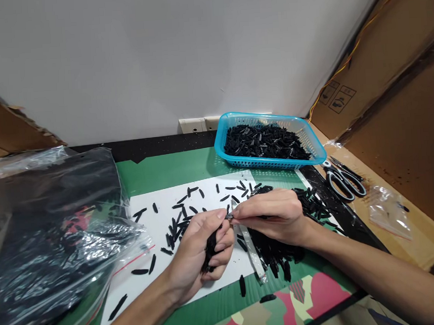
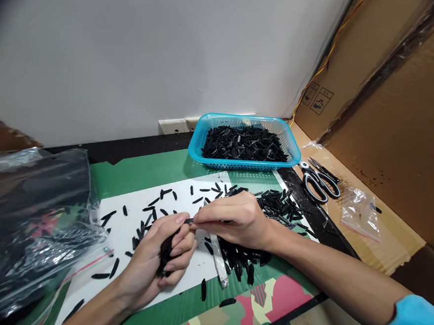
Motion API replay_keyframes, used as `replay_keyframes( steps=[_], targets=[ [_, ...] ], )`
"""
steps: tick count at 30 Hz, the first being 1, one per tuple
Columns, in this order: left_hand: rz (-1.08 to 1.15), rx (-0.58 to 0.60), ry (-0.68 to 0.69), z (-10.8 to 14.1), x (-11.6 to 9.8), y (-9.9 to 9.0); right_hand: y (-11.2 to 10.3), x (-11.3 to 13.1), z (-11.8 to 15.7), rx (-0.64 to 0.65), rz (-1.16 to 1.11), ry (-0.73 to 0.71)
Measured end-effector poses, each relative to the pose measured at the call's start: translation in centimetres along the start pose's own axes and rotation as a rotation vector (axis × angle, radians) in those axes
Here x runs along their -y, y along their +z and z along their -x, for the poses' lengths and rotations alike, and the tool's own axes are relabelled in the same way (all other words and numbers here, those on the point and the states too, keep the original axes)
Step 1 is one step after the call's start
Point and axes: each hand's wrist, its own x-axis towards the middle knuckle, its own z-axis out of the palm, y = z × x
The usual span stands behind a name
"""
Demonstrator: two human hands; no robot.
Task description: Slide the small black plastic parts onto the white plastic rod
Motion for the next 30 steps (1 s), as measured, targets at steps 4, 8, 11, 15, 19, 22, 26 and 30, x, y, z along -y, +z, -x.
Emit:
replay_keyframes(
  steps=[4, 8, 11, 15, 19, 22, 26, 30],
  targets=[
    [0.002, 0.012, 0.0, 0.0, 0.0, 0.0, 0.0, 0.3, 0.1, -0.025, 0.008, 0.001],
    [-0.004, 0.028, -0.015, 0.0, -0.2, 0.0, 0.0, 0.5, 0.1, -0.02, 0.018, 0.0],
    [-0.012, 0.043, -0.021, 0.0, -0.2, 0.1, -0.1, 0.5, 0.0, 0.004, 0.022, -0.009],
    [-0.007, 0.039, -0.016, 0.1, -0.1, 0.0, -0.2, 0.3, 0.0, -0.031, 0.038, -0.034],
    [0.001, 0.054, -0.02, 0.0, 0.1, -0.1, 0.0, 0.4, -0.1, -0.013, 0.068, -0.042],
    [0.008, 0.061, -0.022, 0.0, 0.2, 0.0, 0.3, 0.6, 0.1, -0.006, 0.084, -0.049],
    [0.016, 0.036, 0.006, 0.0, 0.1, 0.3, -1.6, -0.4, -0.2, 0.034, 0.233, -0.198],
    [0.021, 0.013, 0.018, 0.3, -0.1, 0.5, -5.7, -3.3, -1.7, -0.004, 0.586, -0.139]
  ],
)
